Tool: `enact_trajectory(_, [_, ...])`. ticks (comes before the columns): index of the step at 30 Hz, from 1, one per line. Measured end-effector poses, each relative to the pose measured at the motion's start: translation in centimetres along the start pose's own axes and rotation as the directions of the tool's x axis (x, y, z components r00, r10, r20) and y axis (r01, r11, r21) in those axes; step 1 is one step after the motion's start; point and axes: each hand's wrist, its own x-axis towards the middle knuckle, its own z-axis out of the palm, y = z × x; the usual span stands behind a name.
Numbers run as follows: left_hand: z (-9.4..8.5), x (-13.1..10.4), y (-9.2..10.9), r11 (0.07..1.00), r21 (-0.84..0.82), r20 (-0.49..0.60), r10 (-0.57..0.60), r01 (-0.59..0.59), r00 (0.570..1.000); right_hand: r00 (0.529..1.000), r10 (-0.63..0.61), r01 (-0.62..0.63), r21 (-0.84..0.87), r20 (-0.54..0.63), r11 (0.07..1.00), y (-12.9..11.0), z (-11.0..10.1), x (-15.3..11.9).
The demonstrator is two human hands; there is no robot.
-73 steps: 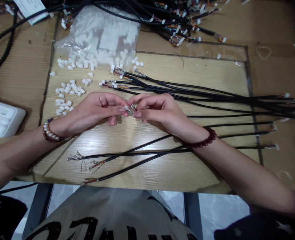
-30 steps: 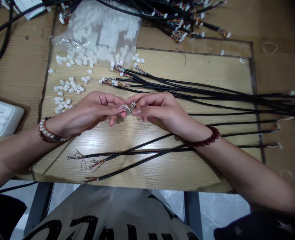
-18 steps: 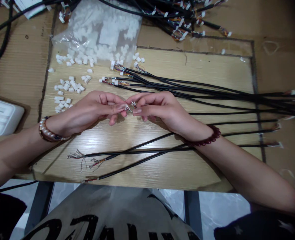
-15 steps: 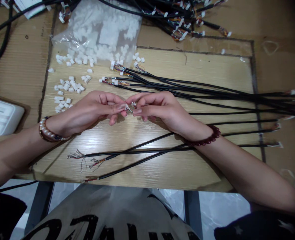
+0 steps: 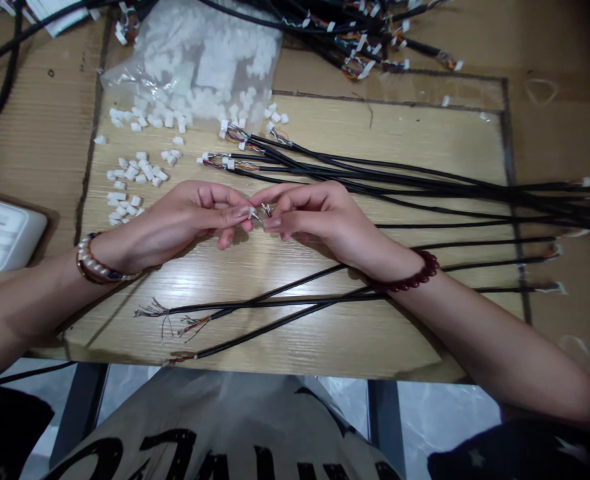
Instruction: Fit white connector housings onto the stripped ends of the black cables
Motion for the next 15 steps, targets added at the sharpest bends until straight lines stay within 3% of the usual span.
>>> enact_trajectory(15, [-0.45,0.06,-0.23,0.999,-0.048,0.008,-0.013,0.013,1.0,0.997,-0.053,0.053,0.01,-0.056,0.999,0.28,0.17,0.03])
